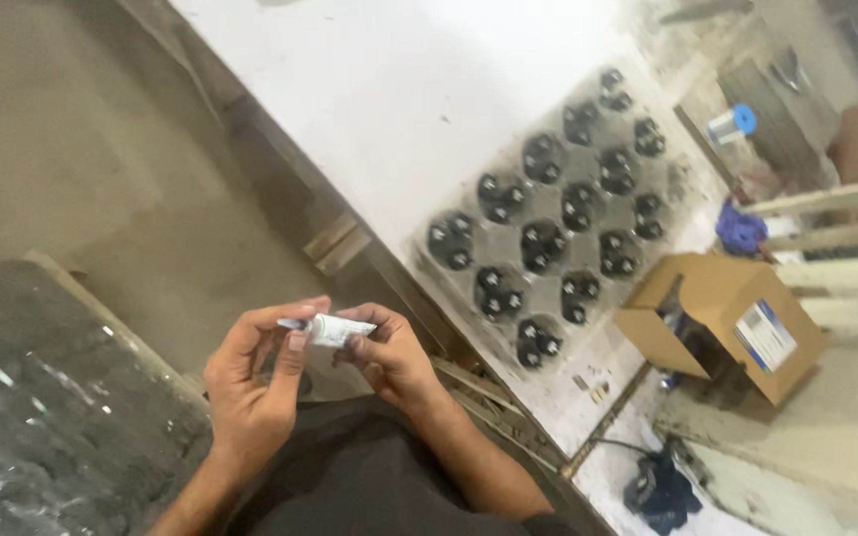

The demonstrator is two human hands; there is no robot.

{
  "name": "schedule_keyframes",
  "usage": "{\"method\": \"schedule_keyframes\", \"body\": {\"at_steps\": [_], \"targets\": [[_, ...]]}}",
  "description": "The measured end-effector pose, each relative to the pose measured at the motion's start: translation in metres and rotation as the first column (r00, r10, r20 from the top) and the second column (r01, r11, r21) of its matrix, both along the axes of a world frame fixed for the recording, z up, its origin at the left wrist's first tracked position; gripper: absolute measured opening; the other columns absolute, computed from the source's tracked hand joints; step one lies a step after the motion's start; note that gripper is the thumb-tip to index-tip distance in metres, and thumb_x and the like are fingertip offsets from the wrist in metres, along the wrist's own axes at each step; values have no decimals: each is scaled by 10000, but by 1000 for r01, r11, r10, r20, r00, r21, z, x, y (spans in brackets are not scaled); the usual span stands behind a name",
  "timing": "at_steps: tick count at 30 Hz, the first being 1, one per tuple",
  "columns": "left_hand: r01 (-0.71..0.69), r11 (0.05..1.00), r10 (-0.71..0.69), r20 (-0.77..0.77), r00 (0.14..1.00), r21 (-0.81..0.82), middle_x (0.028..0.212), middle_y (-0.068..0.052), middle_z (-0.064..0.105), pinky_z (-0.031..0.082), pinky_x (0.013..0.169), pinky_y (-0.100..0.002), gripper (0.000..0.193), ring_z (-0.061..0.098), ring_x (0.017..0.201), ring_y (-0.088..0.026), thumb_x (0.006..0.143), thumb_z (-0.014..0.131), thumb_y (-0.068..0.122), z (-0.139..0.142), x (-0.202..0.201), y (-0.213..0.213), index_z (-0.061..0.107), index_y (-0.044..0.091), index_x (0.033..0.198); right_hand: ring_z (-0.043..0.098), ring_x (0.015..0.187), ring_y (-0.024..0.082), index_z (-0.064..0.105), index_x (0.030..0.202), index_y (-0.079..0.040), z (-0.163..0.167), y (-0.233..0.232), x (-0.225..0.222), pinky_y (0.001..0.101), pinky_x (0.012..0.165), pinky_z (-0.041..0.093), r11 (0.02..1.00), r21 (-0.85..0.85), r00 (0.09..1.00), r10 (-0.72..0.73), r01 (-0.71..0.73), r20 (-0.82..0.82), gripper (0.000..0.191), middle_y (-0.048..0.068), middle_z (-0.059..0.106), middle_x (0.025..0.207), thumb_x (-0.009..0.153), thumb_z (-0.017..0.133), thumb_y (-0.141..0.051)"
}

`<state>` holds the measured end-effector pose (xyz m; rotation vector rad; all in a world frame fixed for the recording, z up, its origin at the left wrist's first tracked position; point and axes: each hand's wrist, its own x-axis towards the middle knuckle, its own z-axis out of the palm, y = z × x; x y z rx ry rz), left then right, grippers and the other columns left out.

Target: The person picks small black plastic components from blister trays on a workbench, squeezes adhesive from a tube onto each part, and places the treated parts back into the trays. They work through the parts one at a time, occasionally repositioning trays and reaching for a cardboard box on the table.

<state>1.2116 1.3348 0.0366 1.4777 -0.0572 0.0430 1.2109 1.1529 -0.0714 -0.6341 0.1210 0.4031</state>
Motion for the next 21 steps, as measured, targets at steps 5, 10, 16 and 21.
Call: {"method": "schedule_keyframes", "body": {"at_steps": [5, 10, 16, 21], "targets": [[-159, 986, 163, -78, 984, 57, 1177, -146, 763, 582, 914, -278, 234, 723, 1013, -158, 941, 705, 29, 14, 55, 114, 688, -2, 1172, 693, 980, 243, 695, 1166, 24, 19, 117, 70, 387, 881, 575, 971, -231, 989, -27, 60, 142, 346, 151, 723, 1094, 861, 850, -31], [-264, 956, 253, -93, 963, -125, 1204, -147, 757, 561, 984, -294, 202, 704, 1083, -163, 962, 681, -14, 7, 109, 174, 680, -9, 1163, 683, 1085, 201, 665, 1192, 16, 38, 169, 156, 368, 1001, 555, 986, -120, 979, 135, -117, 150, 346, 90, 688, 1164, 905, 841, -66], [-219, 972, 220, 4, 976, -88, 1195, -138, 757, 541, 1051, -320, 214, 705, 1145, -191, 962, 617, -89, -23, 206, 222, 686, 0, 1145, 708, 925, 231, 564, 1426, 70, 7, 203, 270, 341, 834, 599, 809, 255, 827, 559, -529, -61, 492, 120, 659, 1059, 1076, 715, -241], [-5, 998, 0, 83, 997, 63, 1157, -102, 794, 586, 988, -314, 272, 767, 1105, -195, 893, 634, -96, -36, 342, 250, 722, 48, 1107, 712, 880, 209, 578, 1373, 5, -39, 201, 387, 308, 784, 611, 790, 304, 810, 580, -532, -89, 462, 132, 680, 1177, 987, 757, -175]]}}
